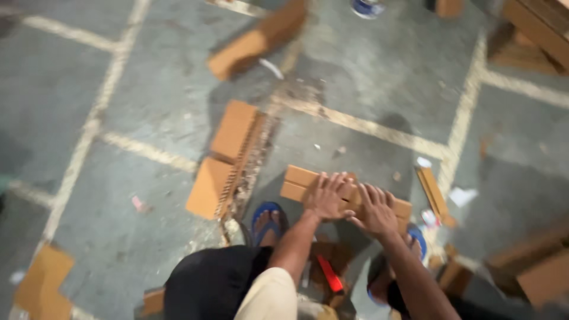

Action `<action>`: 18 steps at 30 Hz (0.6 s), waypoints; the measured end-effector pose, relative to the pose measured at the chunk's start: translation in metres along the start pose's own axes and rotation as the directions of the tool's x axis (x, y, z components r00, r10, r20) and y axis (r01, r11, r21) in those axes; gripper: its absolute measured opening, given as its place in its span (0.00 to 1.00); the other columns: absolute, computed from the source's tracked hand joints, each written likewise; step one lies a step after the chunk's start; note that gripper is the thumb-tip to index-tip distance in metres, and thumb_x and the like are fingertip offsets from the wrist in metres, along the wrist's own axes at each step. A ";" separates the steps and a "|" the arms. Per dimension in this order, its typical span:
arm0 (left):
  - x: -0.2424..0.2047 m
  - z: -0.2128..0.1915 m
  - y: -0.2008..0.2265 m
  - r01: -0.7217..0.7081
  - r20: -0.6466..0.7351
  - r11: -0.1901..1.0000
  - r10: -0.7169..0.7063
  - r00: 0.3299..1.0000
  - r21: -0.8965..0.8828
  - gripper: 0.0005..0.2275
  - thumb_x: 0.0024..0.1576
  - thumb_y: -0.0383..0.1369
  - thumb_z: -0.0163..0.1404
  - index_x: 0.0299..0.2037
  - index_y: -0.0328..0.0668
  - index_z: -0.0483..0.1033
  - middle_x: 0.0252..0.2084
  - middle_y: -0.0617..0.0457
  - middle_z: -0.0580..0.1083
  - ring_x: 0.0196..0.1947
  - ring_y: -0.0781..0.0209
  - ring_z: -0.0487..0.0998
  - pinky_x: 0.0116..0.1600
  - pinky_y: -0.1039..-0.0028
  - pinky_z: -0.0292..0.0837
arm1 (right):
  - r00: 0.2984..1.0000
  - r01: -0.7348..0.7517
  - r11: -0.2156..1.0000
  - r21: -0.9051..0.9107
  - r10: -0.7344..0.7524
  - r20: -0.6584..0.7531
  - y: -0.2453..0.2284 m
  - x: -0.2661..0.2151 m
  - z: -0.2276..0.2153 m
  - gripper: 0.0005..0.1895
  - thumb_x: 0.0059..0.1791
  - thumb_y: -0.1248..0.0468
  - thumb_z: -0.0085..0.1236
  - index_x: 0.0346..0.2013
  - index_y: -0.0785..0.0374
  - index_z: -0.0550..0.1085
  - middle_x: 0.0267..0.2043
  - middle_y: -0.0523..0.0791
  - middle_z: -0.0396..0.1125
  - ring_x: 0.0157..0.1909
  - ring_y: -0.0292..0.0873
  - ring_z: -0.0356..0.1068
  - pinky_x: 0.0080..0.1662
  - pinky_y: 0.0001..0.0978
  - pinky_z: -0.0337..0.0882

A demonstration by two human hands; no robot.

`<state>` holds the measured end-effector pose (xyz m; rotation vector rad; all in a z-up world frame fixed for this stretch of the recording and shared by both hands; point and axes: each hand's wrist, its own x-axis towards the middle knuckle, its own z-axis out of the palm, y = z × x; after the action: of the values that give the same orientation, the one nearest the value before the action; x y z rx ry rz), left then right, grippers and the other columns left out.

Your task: The person sits on the floor and assembles rectangular cardboard pieces by hand. They repeatedly pick up pieces, align them, and press them together to form a box-like structure, occasionally adjusting the alignment.

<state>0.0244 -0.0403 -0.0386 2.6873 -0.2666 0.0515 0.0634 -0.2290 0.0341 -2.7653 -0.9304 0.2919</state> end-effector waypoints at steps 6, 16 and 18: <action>-0.008 -0.029 -0.056 0.336 -0.044 0.935 -0.333 0.942 0.113 0.33 0.57 0.59 0.40 0.68 0.49 0.64 0.74 0.45 0.56 0.77 0.46 0.47 0.73 0.34 0.31 | 0.944 -0.270 0.960 -0.073 0.249 -0.215 0.038 -0.021 0.011 0.35 0.47 0.42 0.52 0.67 0.49 0.66 0.67 0.43 0.62 0.70 0.48 0.58 0.69 0.56 0.48; -0.027 -0.054 -0.085 0.521 -0.279 0.814 -0.578 0.767 -0.255 0.19 0.64 0.49 0.45 0.56 0.48 0.75 0.63 0.47 0.71 0.65 0.46 0.67 0.64 0.43 0.62 | 0.919 -0.257 0.965 0.041 0.257 -0.299 0.061 -0.036 0.020 0.21 0.59 0.46 0.45 0.59 0.53 0.72 0.59 0.44 0.68 0.65 0.49 0.60 0.67 0.50 0.54; -0.024 -0.058 -0.085 0.557 -0.226 0.774 -0.626 0.747 -0.302 0.21 0.64 0.50 0.44 0.60 0.48 0.73 0.64 0.47 0.70 0.66 0.47 0.67 0.66 0.43 0.62 | 0.908 -0.279 0.960 0.035 0.275 -0.315 0.057 -0.027 0.018 0.24 0.56 0.45 0.45 0.61 0.52 0.71 0.61 0.44 0.67 0.70 0.50 0.59 0.70 0.56 0.51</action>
<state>0.0174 0.0640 -0.0238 2.3694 0.6608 0.2390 0.0700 -0.2877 0.0059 -2.8339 -0.4609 -0.1178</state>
